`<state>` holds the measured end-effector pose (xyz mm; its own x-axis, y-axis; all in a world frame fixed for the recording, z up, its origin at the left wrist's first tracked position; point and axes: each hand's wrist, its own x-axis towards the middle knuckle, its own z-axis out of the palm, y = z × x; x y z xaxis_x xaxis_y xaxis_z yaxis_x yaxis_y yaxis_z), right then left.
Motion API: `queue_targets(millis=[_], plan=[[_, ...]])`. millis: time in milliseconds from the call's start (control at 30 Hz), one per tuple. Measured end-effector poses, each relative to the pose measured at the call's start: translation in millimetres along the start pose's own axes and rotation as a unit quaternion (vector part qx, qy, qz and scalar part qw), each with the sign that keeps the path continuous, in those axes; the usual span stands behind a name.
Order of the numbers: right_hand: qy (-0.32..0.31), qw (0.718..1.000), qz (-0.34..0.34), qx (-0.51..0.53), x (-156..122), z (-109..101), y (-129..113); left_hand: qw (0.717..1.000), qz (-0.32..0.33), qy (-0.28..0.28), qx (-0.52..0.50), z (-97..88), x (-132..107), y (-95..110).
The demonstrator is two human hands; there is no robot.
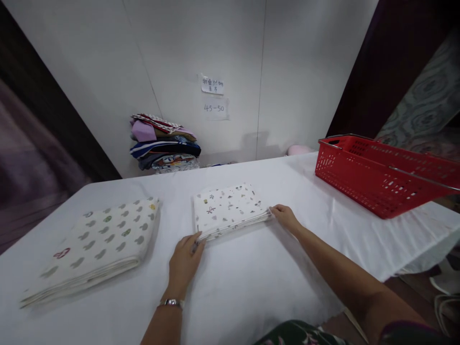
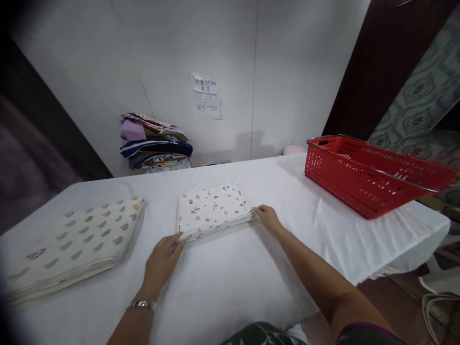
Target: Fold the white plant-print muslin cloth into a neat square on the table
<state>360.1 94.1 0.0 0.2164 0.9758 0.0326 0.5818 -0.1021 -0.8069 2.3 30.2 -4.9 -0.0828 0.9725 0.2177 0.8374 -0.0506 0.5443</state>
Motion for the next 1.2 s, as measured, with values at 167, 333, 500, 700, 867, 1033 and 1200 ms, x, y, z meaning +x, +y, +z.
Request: queue_targets(millis=[167, 333, 500, 700, 867, 1033, 1200], plan=[[-0.026, 0.998, 0.053, -0.031, 13, 3, -11, 1.0, 0.014, 0.007, 0.001, 1.0, 0, -3], [-0.068, 0.994, 0.078, -0.031, 24, 2, -21, 1.0, 0.015, 0.011, 0.005, 0.5, 1, -3], [-0.122, 0.988, 0.092, 0.017, 26, -5, -29, 1.0, 0.0, 0.008, 0.002, 0.8, 2, -2], [-0.183, 0.971, 0.152, 0.02, 23, -8, -25, 1.0, -0.014, 0.002, 0.011, 1.0, 3, -1], [-0.211, 0.96, 0.183, 0.003, 23, -8, -28, 1.0, 0.005, 0.013, -0.002, 2.5, 3, -4], [-0.225, 0.957, 0.179, 0.019, 29, -12, -36, 0.999, 0.021, 0.029, -0.024, 5.3, 4, -6], [-0.208, 0.966, 0.138, 0.063, 32, -10, -39, 0.997, 0.022, 0.056, -0.048, 5.2, 6, -9]])
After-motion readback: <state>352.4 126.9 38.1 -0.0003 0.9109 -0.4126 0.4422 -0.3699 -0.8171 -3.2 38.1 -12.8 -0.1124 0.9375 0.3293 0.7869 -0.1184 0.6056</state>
